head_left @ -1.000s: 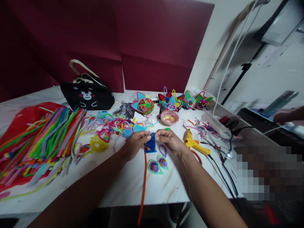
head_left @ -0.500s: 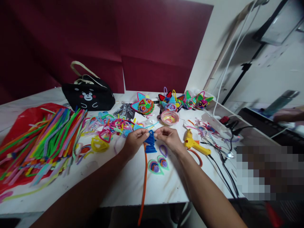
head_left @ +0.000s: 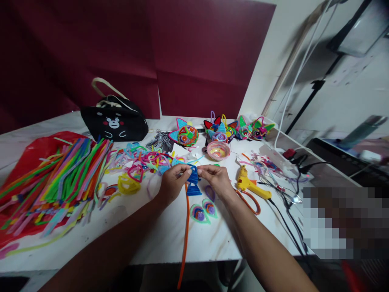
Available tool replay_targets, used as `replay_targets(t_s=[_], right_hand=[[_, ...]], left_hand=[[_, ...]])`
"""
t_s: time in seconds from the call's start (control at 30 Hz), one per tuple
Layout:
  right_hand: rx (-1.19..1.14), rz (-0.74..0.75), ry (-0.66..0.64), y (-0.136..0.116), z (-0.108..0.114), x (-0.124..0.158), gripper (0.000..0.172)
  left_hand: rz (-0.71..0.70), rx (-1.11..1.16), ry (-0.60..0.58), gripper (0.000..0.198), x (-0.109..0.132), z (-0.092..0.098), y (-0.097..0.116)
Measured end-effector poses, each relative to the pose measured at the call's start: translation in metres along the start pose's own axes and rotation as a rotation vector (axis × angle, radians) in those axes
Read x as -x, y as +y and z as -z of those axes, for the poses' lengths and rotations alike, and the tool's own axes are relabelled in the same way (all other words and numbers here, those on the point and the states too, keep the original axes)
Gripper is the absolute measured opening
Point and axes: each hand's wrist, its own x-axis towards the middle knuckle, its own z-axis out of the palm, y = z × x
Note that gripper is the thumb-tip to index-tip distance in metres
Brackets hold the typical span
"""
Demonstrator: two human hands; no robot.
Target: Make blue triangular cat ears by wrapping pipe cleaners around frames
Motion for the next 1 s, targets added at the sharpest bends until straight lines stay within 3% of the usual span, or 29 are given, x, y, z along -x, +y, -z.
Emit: replay_targets(t_s=[0.4, 1.0], right_hand=[[-0.025, 0.006, 0.018, 0.001, -0.007, 0.004, 0.026], [0.177, 0.184, 0.077, 0.002, -0.013, 0.007, 0.011]], left_hand=[[-0.054, -0.062, 0.029, 0.02, 0.001, 0.001, -0.002], [-0.037, -0.074, 0.027, 0.02, 0.001, 0.001, 0.0]])
